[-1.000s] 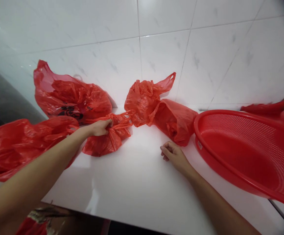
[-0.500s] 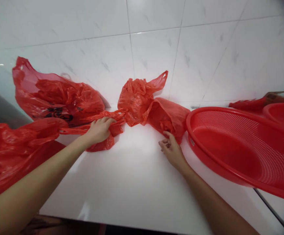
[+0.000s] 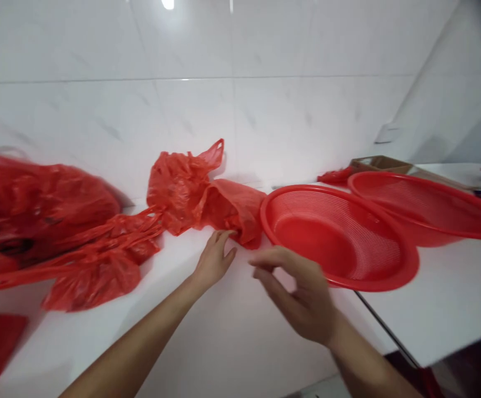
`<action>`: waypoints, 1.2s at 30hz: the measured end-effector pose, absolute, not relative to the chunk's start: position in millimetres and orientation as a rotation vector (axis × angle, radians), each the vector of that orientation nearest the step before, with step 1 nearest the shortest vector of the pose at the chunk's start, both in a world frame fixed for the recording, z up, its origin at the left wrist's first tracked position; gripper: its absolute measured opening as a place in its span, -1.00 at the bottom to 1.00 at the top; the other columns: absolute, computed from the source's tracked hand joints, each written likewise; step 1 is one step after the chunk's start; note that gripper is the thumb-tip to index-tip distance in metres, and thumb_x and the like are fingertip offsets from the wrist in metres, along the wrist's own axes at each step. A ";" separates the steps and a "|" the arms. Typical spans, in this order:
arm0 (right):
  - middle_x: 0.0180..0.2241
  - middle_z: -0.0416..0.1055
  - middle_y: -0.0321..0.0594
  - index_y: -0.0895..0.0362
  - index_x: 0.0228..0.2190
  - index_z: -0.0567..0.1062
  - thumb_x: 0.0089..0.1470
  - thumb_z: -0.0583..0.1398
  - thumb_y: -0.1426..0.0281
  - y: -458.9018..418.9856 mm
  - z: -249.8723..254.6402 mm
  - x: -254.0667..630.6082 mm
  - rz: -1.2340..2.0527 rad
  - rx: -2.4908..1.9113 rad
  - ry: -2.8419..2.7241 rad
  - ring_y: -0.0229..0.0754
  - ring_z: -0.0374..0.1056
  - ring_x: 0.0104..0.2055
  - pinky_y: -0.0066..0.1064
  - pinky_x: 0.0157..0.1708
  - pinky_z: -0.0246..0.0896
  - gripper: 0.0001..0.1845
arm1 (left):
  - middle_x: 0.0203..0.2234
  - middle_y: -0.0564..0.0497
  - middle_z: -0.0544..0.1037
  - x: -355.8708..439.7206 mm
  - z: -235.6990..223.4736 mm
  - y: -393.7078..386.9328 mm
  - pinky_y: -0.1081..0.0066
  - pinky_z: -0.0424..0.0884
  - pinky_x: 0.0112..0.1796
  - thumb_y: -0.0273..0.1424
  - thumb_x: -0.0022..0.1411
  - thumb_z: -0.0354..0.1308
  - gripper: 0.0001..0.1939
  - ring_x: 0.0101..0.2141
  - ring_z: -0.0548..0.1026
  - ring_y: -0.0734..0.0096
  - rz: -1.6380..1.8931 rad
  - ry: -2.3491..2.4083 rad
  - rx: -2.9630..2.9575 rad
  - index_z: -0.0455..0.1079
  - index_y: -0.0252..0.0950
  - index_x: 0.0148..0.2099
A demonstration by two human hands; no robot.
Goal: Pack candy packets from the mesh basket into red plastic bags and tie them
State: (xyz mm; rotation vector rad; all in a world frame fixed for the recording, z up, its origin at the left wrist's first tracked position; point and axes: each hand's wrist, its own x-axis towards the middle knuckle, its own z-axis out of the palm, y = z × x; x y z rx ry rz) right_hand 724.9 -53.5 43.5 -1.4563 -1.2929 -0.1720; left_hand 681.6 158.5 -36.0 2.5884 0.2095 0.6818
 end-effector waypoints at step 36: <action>0.14 0.24 -0.06 0.05 -0.03 0.44 0.18 0.04 0.15 -240.2 -12.1 858.4 -0.836 -2.287 -0.612 0.03 0.15 0.21 0.00 0.13 0.08 -0.59 | 0.09 -0.17 0.31 650.6 -75.5 151.0 0.05 0.43 -0.06 -0.42 0.26 -0.02 -0.62 0.05 0.35 0.06 0.795 0.140 2.766 0.25 -0.15 0.12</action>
